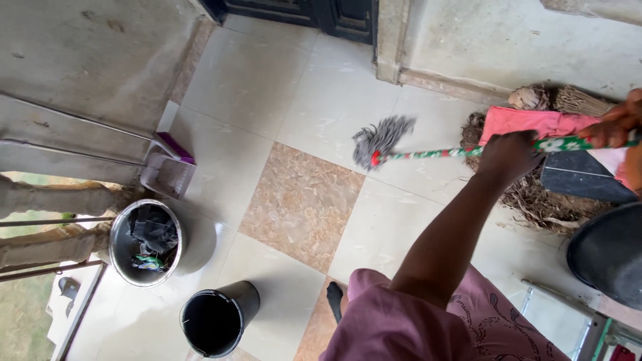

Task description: The person mops a tiled floor, moving a table and chair to reach the area underneath. They rinse the mop in a bucket of water and wring the mop head out by hand before continuing to mop.

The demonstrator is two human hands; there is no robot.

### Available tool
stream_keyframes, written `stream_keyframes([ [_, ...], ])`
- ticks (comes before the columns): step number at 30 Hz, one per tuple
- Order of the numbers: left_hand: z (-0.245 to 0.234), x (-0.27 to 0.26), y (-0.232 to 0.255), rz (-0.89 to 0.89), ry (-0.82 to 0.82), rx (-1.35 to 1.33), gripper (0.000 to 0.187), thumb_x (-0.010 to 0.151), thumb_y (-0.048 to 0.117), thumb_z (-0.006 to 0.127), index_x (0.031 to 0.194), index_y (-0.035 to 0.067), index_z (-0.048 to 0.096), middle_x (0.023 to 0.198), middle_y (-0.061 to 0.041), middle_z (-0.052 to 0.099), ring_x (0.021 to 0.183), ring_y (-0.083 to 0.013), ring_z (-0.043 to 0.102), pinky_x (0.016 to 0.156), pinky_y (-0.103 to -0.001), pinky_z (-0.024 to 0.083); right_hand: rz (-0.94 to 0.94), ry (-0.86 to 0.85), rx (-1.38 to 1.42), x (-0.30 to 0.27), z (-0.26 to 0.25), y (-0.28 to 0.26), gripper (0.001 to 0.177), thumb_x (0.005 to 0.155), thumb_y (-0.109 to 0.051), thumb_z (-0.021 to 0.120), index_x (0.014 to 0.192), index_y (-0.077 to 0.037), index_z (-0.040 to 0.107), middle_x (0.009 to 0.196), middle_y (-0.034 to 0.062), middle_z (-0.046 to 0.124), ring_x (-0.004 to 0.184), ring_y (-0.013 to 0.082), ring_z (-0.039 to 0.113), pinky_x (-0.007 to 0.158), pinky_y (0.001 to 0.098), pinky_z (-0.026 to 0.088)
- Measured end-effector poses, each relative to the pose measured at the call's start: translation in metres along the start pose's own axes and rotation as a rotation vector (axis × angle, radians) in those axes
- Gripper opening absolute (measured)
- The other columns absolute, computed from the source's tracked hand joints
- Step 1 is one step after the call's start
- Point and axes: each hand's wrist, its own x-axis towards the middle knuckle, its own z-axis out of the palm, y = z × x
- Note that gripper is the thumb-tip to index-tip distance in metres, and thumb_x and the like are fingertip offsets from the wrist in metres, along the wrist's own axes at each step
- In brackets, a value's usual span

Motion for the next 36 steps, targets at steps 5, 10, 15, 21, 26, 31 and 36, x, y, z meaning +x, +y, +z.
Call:
stream_keyframes([
  [5,-0.072,-0.072,-0.040,-0.084,0.085,-0.043,0.033,0.078,0.035,0.074,0.105,0.015,0.070,0.085,-0.012,0.073,0.080,-0.0344,0.072,0.083,-0.047,0.055,0.181,0.058,-0.151,-0.027,0.214,-0.168,0.048,0.120,-0.017,0.048,0.079,0.008,0.055,0.069,0.0159,0.057,0.069,0.0242,0.060,0.079,0.0437,0.053],
  [10,-0.135,-0.139,-0.063,-0.130,0.219,-0.010,0.021,0.083,0.026,0.074,0.092,0.011,0.063,0.080,-0.009,0.066,0.080,-0.0337,0.066,0.083,-0.046,0.049,0.216,-0.094,-0.181,-0.044,0.285,-0.161,0.040,0.110,-0.015,0.046,0.078,0.006,0.058,0.074,0.0141,0.063,0.074,0.0213,0.067,0.078,0.0381,0.055],
  [15,-0.217,-0.178,-0.031,-0.106,0.464,-0.111,0.020,0.085,0.019,0.073,0.091,0.008,0.058,0.080,-0.008,0.059,0.079,-0.0333,0.060,0.082,-0.045,0.045,0.259,-0.188,-0.240,-0.066,0.335,-0.148,0.039,0.109,-0.021,0.050,0.088,0.004,0.071,0.079,0.0107,0.072,0.067,0.0159,0.059,0.066,0.0338,0.051],
  [21,-0.272,-0.171,-0.057,-0.172,0.557,-0.138,0.041,0.094,0.025,0.081,0.070,0.009,0.052,0.067,-0.005,0.056,0.061,-0.0282,0.057,0.062,-0.040,0.043,0.217,-0.390,-0.398,-0.054,0.392,-0.181,0.024,0.097,-0.019,0.064,0.104,-0.003,0.081,0.082,0.0070,0.073,0.067,0.0092,0.059,0.060,0.0274,0.050],
  [26,-0.315,-0.158,-0.098,-0.019,0.595,-0.152,0.039,0.095,0.024,0.081,0.071,0.011,0.052,0.066,-0.004,0.055,0.053,-0.0242,0.056,0.053,-0.035,0.043,0.024,-0.455,-0.559,-0.022,0.443,-0.207,0.023,0.087,-0.012,0.071,0.107,-0.003,0.078,0.089,0.0034,0.077,0.075,0.0065,0.072,0.065,0.0245,0.057],
  [31,-0.349,-0.140,-0.131,0.037,0.643,-0.167,0.038,0.097,0.025,0.079,0.073,0.013,0.052,0.069,-0.003,0.056,0.053,-0.0220,0.058,0.053,-0.032,0.046,-0.147,-0.547,-0.662,0.004,0.489,-0.225,0.019,0.088,-0.013,0.076,0.105,-0.005,0.078,0.101,0.0027,0.080,0.083,0.0078,0.075,0.074,0.0232,0.059],
  [36,-0.370,-0.104,-0.181,0.053,0.593,-0.223,0.039,0.092,0.034,0.081,0.074,0.014,0.052,0.068,-0.002,0.056,0.051,-0.0189,0.058,0.050,-0.030,0.045,-0.232,-0.560,-0.769,0.047,0.547,-0.235,0.021,0.084,-0.015,0.081,0.103,-0.006,0.077,0.100,0.0019,0.081,0.090,0.0092,0.075,0.079,0.0221,0.062],
])
